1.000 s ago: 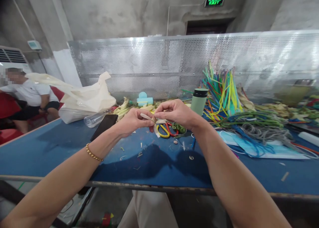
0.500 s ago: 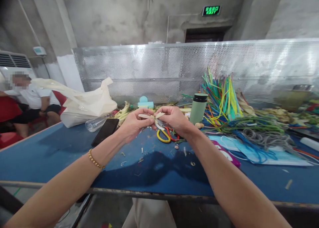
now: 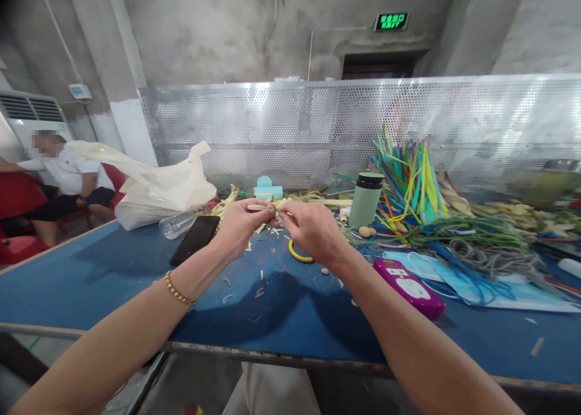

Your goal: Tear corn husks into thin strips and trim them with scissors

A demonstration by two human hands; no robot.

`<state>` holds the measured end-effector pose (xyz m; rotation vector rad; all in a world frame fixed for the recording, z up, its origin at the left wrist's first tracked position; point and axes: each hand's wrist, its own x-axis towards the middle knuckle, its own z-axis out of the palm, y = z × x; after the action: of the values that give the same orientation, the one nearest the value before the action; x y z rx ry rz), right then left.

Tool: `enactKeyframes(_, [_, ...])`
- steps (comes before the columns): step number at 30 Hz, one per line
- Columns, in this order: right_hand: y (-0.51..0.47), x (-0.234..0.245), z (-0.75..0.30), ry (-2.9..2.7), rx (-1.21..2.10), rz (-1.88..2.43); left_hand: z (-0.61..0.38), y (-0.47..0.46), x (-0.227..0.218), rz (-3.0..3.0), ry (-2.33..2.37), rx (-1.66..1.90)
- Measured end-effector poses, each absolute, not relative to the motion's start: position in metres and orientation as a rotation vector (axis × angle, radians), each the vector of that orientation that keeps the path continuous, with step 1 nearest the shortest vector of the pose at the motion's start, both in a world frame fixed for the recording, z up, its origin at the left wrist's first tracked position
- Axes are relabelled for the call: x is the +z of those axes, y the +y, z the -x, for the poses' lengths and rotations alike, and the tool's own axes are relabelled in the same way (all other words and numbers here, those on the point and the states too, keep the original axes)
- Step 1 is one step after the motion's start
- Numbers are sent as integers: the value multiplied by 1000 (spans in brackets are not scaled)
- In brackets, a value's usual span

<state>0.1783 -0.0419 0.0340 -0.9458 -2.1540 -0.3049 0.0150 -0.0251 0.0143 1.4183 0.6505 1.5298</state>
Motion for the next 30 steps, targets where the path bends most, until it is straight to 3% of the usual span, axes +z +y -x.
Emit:
enactKeyframes(3, [-46, 31, -174, -2213, -615, 1077, -14, -25, 14, -1496, 716, 1508])
enactKeyframes(7, [-49, 31, -173, -2250, -789, 1090, -13, -27, 14, -1604, 835, 1516])
enactKeyframes(30, [-46, 30, -174, -2301, -744, 860, -11, -23, 8, -1922, 983, 1558])
